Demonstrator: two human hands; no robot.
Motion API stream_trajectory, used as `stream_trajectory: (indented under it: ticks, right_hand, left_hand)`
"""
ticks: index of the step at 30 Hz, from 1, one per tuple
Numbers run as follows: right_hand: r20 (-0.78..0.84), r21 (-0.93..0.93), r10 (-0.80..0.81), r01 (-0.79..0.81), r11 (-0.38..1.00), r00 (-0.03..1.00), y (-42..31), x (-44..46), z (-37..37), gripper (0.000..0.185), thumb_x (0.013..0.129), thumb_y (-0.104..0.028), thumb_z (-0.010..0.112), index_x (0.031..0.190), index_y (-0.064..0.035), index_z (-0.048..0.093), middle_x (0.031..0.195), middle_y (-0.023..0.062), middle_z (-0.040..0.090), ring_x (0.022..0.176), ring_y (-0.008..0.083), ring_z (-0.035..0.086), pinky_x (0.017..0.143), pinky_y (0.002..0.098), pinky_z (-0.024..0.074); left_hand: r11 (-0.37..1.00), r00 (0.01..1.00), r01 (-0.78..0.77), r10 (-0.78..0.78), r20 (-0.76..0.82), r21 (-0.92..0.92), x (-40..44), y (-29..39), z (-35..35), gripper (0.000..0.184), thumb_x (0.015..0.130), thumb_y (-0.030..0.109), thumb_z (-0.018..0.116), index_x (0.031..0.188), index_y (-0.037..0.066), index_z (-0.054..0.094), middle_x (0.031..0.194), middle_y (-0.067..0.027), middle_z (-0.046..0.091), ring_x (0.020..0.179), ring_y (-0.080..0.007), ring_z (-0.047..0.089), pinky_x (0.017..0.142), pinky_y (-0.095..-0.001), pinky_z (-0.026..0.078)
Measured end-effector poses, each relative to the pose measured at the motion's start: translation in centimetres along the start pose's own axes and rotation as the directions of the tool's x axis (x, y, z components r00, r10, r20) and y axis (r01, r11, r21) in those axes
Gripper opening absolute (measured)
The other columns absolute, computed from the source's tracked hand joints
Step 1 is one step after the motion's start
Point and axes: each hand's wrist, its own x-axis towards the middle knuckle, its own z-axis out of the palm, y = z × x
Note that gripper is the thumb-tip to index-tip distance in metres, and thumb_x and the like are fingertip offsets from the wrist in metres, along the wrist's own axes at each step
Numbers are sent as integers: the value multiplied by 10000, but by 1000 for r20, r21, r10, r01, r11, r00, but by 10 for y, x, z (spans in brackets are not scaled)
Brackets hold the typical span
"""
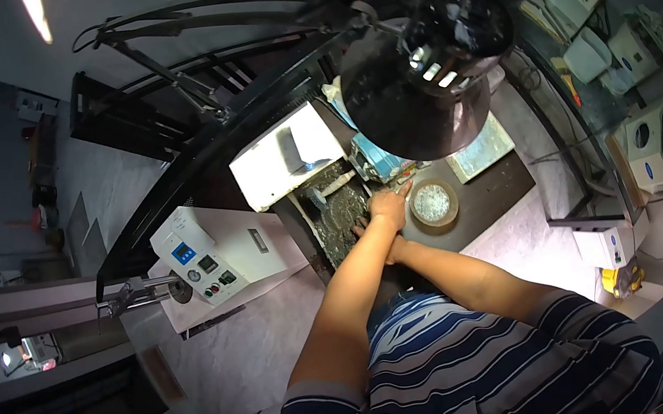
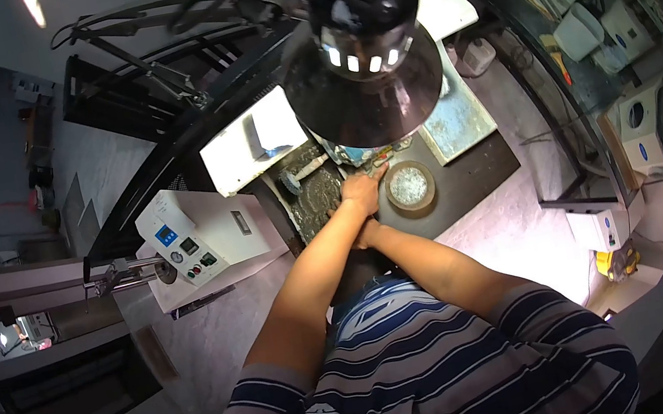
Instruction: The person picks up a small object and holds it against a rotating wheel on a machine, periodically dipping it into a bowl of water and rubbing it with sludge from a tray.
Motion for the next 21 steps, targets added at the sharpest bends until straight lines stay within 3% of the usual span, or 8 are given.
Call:
stream_trajectory:
  ticks: [2, 3, 4, 6, 9, 14, 15, 21]
  right_hand:
    - [-10, -20, -69, 69, 997, 998, 14, 0, 9, 656, 864, -498, 443, 1455, -243, 318, 1564, 150, 147, 1429, 421, 97, 1149, 544, 26]
    - [-112, 213, -45, 69, 975, 993, 10, -4, 3, 650, 873, -514, 439, 1450, -235, 331, 1560, 165, 149, 1428, 423, 104, 1141, 557, 19]
    - [40, -13, -53, 53, 998, 998, 8, -1, -8, 680, 888, -560, 420, 1445, -177, 340, 1534, 204, 200, 1424, 425, 115, 1130, 579, 23]
    - [-50, -89, 68, -72, 993, 996, -8, -7, -23, 732, 887, -613, 402, 1428, -121, 360, 1490, 249, 270, 1411, 431, 160, 1124, 592, 34]
    - [85, -151, 207, -193, 969, 975, -17, -3, -36, 732, 855, -433, 481, 1465, -95, 259, 1515, 256, 199, 1410, 439, 155, 1146, 537, 56]
    - [13, -105, 123, -121, 987, 992, 1, 1, -16, 716, 855, -440, 480, 1452, -93, 290, 1487, 282, 243, 1367, 448, 258, 1134, 539, 121]
    - [-20, -124, 97, -98, 987, 995, 2, 0, -17, 715, 856, -441, 480, 1451, -94, 291, 1481, 291, 248, 1355, 449, 281, 1130, 534, 143]
    - [52, -70, 1, 2, 998, 999, 26, -2, 23, 677, 850, -400, 499, 1427, -80, 347, 1482, 162, 340, 1374, 410, 263, 1150, 469, 167]
  left_hand:
    - [957, 966, 259, -260, -8, 128, 34, 3, 30, 793, 874, 104, 534, 1469, 471, 159, 1018, -243, 604, 795, -354, 631, 475, -516, 474]
    - [943, 952, 300, -306, 23, 147, 38, 6, 28, 793, 895, 53, 484, 1445, 520, 155, 983, -229, 589, 765, -355, 601, 457, -493, 433]
    - [927, 935, 337, -350, 53, 165, 41, 8, 25, 811, 915, 3, 435, 1422, 570, 152, 948, -215, 575, 735, -356, 571, 439, -469, 393]
    - [918, 934, 353, -356, -16, 183, 39, 15, 26, 861, 882, 2, 473, 1425, 573, 126, 892, -202, 546, 678, -321, 528, 423, -443, 362]
    - [913, 931, 364, -365, -32, 186, 40, 21, 26, 885, 869, -12, 482, 1429, 569, 117, 863, -189, 538, 668, -309, 510, 402, -426, 338]
    - [900, 926, 370, -377, -16, 229, 53, 28, 28, 882, 857, -34, 483, 1434, 548, 158, 810, -184, 546, 611, -290, 480, 378, -400, 304]
    - [933, 946, 325, -322, -47, 157, 48, 25, 23, 712, 866, 121, 530, 1469, 387, 260, 870, -180, 626, 670, -318, 567, 388, -416, 365]
    - [994, 979, 67, -82, -185, -88, -3, -1, 18, 721, 707, 186, 621, 1396, 125, 418, 972, -196, 660, 809, -336, 660, 629, -456, 534]
